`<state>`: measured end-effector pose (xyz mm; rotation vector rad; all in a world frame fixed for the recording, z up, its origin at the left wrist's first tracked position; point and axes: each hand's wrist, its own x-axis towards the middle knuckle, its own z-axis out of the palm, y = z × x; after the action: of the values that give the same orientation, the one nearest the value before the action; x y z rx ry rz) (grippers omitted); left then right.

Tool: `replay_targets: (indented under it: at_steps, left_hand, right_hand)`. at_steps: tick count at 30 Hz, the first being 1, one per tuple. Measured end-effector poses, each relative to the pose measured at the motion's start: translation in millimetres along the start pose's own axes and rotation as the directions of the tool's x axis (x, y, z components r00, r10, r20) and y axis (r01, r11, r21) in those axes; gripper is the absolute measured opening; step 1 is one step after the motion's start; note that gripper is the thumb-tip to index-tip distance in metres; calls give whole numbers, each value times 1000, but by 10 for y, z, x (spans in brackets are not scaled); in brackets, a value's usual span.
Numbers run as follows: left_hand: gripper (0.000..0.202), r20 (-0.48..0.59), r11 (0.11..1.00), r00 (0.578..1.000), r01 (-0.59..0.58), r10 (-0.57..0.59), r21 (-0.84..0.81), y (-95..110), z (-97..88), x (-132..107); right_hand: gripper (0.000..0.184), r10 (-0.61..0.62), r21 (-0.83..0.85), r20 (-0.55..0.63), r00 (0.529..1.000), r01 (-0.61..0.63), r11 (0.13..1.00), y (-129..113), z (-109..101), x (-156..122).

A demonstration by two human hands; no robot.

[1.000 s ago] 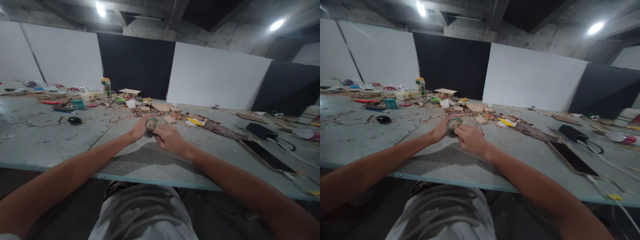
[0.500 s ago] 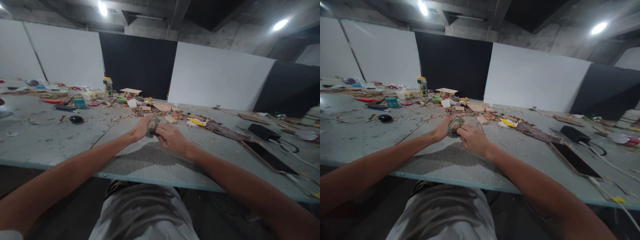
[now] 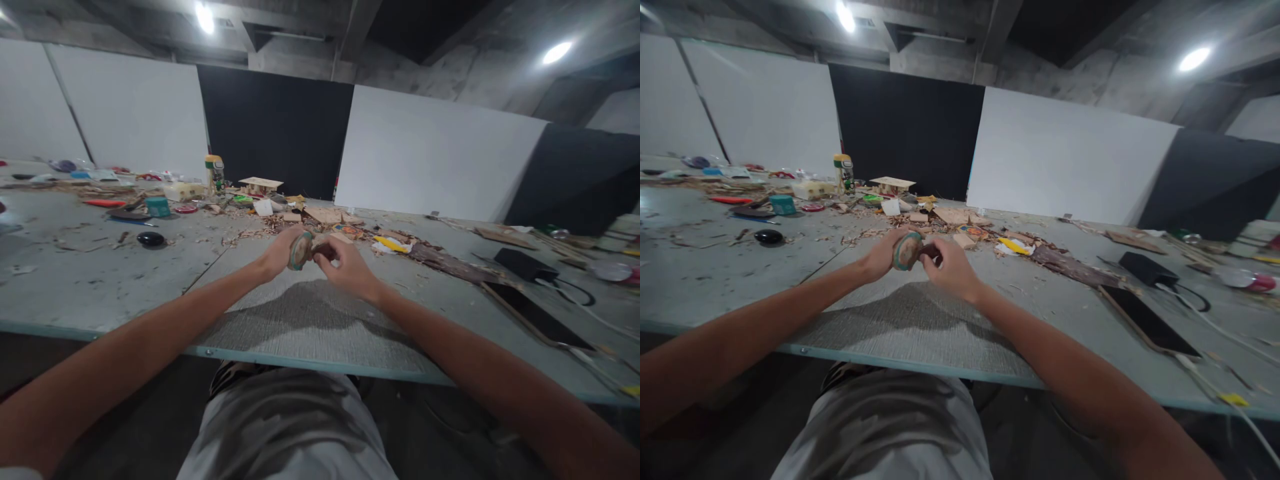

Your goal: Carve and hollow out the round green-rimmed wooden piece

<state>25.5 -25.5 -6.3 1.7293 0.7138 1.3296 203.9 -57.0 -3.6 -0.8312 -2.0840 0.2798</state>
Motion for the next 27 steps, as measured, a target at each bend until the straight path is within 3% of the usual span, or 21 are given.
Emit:
replay_targets:
  at_steps: [2, 5, 8, 11, 16, 20, 27]
  left_hand:
    - [28, 33, 996, 996, 88, -87, -27, 4, -34, -13]
    - [32, 86, 985, 985, 158, -152, -73, -8, -66, -25]
    - [34, 83, 980, 984, 163, -154, -116, -25, -61, -20]
    - [37, 105, 980, 983, 163, -151, -111, -23, -48, -23]
    - [32, 241, 993, 964, 104, -113, 53, 15, -68, -56]
    - [28, 233, 992, 970, 44, -70, 114, 11, -97, -51]
    - [36, 194, 982, 968, 175, -158, -77, 9, -50, -36]
  right_hand:
    - [6, 133, 190, 45, 990, -139, 972, 31, -22, 4]
    - [11, 171, 331, 121, 978, -202, 922, 68, -43, 4]
    - [9, 135, 291, 131, 982, -168, 942, 68, -45, 6]
    - [19, 133, 233, 159, 978, -168, 958, 49, -34, 2]
    - [18, 169, 354, 182, 969, -225, 908, 27, -17, -16]
    - [15, 168, 396, 127, 978, -205, 895, 42, -26, -16]
    - [21, 272, 529, 88, 958, -276, 802, 181, -42, 31]
